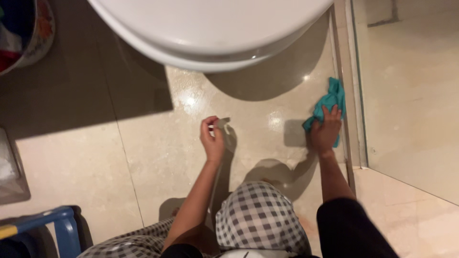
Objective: The person cleans the bathroom floor by scrubbing with a steel wool pad and a yellow cup, then wiping with a blue cloth. They rinse the cloth at the sink and continue wiping the floor around the toilet and near the shower.
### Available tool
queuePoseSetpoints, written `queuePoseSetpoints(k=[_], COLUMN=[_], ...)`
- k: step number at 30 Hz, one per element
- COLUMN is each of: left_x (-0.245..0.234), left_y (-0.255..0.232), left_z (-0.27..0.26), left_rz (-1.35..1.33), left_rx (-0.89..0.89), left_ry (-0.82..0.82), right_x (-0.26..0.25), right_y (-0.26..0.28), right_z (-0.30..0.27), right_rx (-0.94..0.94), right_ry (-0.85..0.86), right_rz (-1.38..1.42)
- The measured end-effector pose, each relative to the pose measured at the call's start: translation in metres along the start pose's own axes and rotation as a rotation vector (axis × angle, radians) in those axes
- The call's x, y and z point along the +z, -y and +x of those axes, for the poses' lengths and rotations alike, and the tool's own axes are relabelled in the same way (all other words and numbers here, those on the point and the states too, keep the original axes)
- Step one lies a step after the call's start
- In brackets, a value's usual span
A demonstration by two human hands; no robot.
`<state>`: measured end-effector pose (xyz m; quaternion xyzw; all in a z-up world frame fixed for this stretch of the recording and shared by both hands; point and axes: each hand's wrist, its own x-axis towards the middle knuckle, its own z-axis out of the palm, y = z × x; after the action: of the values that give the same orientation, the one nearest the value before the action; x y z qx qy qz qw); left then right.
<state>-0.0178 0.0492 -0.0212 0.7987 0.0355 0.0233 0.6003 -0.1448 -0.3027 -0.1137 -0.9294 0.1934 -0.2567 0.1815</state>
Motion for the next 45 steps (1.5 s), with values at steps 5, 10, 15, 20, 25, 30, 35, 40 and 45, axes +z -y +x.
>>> queuePoseSetpoints(k=[5,10,15,20,25,30,35,40,45], left_x=[-0.049,-0.095,-0.111,-0.118,-0.162,-0.188,-0.193,-0.181,-0.16], left_y=[0.018,0.025,0.015,-0.001,0.015,0.044,0.075,0.098,0.1], left_z=[-0.002,0.003,0.006,0.011,0.026,0.022,0.011,0.019,0.025], left_rz=[0.043,0.029,-0.039,-0.049,-0.071,0.036,-0.009,-0.118,-0.147], left_rx=[-0.046,-0.037,-0.022,0.047,0.047,-0.043,-0.185,-0.278,-0.294], left_ry=[-0.136,-0.251,-0.339,-0.374,-0.454,-0.555,-0.567,-0.637,-0.62], right_x=[0.06,0.117,0.114,0.163,0.175,0.095,0.138,0.27,0.299], right_y=[0.104,0.253,0.336,0.321,0.169,0.157,0.221,0.29,0.338], right_z=[-0.001,-0.036,-0.109,-0.149,-0.034,0.066,0.105,0.112,0.106], right_rx=[-0.001,-0.273,-0.164,-0.176,0.698,0.061,0.026,0.152,0.165], right_ry=[0.47,0.557,1.039,0.963,0.744,0.025,0.425,0.202,0.247], right_rz=[-0.014,0.132,0.421,0.762,1.207,0.079,-0.382,-0.436,-0.426])
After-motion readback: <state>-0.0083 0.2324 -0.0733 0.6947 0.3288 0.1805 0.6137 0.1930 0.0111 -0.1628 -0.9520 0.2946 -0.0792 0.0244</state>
